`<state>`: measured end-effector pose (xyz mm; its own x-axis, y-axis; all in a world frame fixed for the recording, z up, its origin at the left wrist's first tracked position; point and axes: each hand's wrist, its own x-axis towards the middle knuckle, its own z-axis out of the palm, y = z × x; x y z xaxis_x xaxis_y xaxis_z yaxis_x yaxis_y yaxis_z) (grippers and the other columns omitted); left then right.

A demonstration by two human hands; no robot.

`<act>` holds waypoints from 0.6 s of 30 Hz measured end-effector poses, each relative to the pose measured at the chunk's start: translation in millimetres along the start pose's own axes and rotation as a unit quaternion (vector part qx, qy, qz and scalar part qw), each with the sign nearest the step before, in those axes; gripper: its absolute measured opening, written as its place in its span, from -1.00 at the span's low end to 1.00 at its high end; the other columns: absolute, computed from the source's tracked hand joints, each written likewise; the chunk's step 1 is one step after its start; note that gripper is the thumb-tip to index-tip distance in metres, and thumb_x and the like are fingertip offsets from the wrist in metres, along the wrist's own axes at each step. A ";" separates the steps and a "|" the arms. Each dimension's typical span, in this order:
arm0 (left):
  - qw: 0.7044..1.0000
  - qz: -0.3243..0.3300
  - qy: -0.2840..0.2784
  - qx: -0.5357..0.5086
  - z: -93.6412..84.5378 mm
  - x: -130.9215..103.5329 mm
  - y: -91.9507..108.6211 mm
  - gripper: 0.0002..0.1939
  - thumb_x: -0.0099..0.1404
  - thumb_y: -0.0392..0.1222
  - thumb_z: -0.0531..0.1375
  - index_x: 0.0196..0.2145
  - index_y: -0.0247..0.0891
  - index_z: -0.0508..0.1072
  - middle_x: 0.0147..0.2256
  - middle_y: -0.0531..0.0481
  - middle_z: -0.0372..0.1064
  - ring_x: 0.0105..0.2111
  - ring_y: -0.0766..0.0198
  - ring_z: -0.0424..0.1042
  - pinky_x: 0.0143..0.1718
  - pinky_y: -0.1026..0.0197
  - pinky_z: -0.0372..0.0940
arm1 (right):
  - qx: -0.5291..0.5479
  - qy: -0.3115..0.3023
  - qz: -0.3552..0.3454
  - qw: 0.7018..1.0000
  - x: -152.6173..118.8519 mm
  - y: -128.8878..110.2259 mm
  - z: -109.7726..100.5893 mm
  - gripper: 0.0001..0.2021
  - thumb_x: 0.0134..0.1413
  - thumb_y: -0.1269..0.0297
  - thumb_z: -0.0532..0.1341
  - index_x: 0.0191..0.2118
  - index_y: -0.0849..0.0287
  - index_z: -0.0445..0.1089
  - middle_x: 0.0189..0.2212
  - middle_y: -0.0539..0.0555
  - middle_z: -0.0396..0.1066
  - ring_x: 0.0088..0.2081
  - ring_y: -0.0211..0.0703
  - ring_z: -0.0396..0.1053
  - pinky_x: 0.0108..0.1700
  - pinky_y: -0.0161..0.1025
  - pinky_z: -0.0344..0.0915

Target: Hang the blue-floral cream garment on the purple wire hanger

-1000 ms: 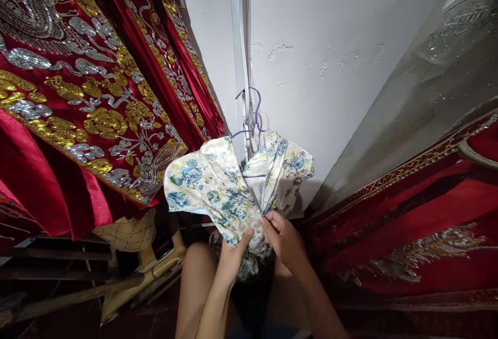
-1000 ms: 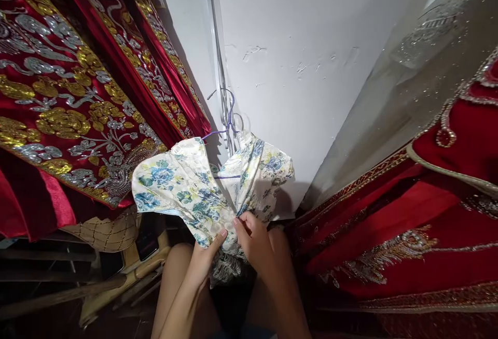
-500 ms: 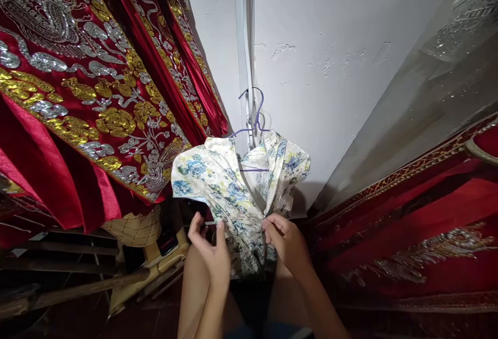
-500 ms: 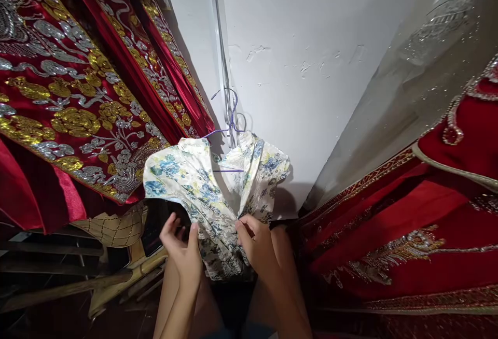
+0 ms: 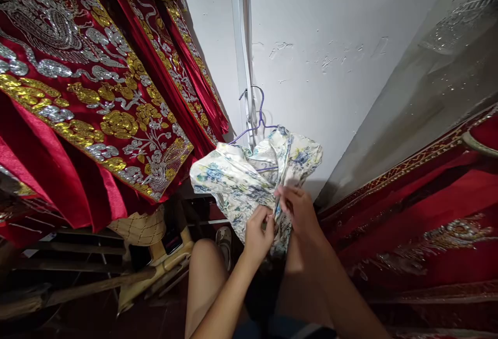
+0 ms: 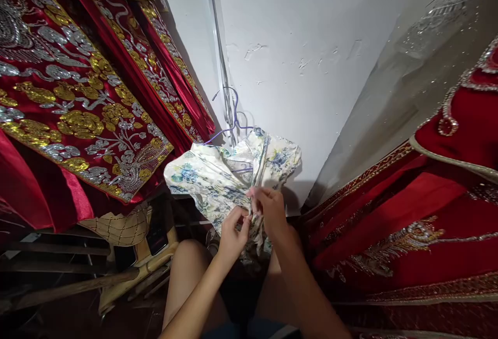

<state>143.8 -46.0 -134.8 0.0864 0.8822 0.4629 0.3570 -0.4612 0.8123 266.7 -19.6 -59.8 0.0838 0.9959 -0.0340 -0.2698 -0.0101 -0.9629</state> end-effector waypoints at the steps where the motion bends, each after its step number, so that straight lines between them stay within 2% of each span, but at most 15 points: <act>1: 1.000 -0.002 -0.011 0.007 0.5 -1.4 -4.3 -0.78 0.41 -0.25 0.07 -0.43 -0.22 0.31 -0.44 0.00 0.25 -0.39 0.23 0.26 -0.33 0.22 0.12 | 0.007 0.003 -0.010 1.000 9.7 -8.6 3.7 -0.69 -0.07 0.05 0.35 -0.58 0.18 0.42 -0.79 -0.11 0.16 -0.71 -0.37 -0.02 -0.62 -0.29 -0.11; 5: 0.999 -0.022 -0.035 0.026 1.7 -10.2 -19.1 -0.78 0.40 -0.27 0.04 -0.44 -0.21 0.25 -0.44 0.01 0.21 -0.40 0.23 0.23 -0.35 0.23 0.08 | 0.032 -0.040 -0.050 0.997 42.0 -47.7 25.6 -0.74 -0.08 0.10 0.39 -0.50 0.22 0.48 -0.75 -0.11 0.18 -0.69 -0.39 0.01 -0.63 -0.32 -0.10; 9: 0.996 -0.051 -0.056 0.037 -3.9 -11.3 -17.9 -0.81 0.37 -0.29 0.07 -0.44 -0.22 0.27 -0.44 0.02 0.24 -0.41 0.24 0.24 -0.36 0.24 0.10 | 0.065 -0.050 -0.091 0.993 46.4 -68.2 41.6 -0.72 -0.05 0.08 0.38 -0.46 0.23 0.47 -0.74 -0.11 0.20 -0.69 -0.40 0.02 -0.65 -0.35 -0.12; 11: 0.996 -0.066 -0.055 0.024 -14.0 -3.8 -5.6 -0.87 0.34 -0.28 0.14 -0.40 -0.23 0.33 -0.42 0.02 0.31 -0.39 0.24 0.30 -0.33 0.24 0.15 | 0.061 -0.062 -0.095 0.992 38.1 -64.9 42.7 -0.73 0.01 0.08 0.34 -0.44 0.22 0.46 -0.72 -0.11 0.22 -0.67 -0.39 0.07 -0.63 -0.37 -0.06; 13: 0.998 -0.051 -0.023 -0.009 -30.2 10.6 15.5 -0.97 0.32 -0.26 0.21 -0.27 -0.24 0.42 -0.36 0.01 0.40 -0.34 0.23 0.38 -0.24 0.23 0.22 | 0.045 -0.060 -0.090 0.993 27.1 -56.4 40.5 -0.75 0.06 0.09 0.30 -0.44 0.19 0.44 -0.72 -0.12 0.23 -0.66 -0.38 0.10 -0.61 -0.38 -0.01; 16: 0.996 0.041 0.074 -0.032 -59.2 43.3 54.4 -0.73 0.40 -0.22 0.17 0.04 -0.21 0.43 -0.28 -0.01 0.45 -0.28 0.24 0.42 -0.16 0.21 0.27 | 0.023 -0.054 -0.090 0.994 11.5 -46.0 36.4 -0.77 0.10 0.11 0.25 -0.44 0.16 0.41 -0.74 -0.13 0.22 -0.67 -0.37 0.10 -0.60 -0.37 0.01; 18: 0.990 0.107 0.089 0.016 -73.6 67.2 76.6 -0.67 0.42 -0.22 0.15 0.12 -0.19 0.42 -0.22 -0.03 0.45 -0.26 0.25 0.42 -0.15 0.21 0.27 | 0.009 -0.065 -0.108 0.992 4.3 -45.5 35.7 -0.77 0.12 0.12 0.23 -0.44 0.16 0.40 -0.74 -0.13 0.22 -0.68 -0.36 0.07 -0.59 -0.35 0.00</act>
<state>108.5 -29.0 -15.3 -0.0018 0.7327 0.6806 0.3773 -0.6298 0.6790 245.1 -11.6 -6.6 0.0179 0.9781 0.2075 -0.2756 0.2043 -0.9393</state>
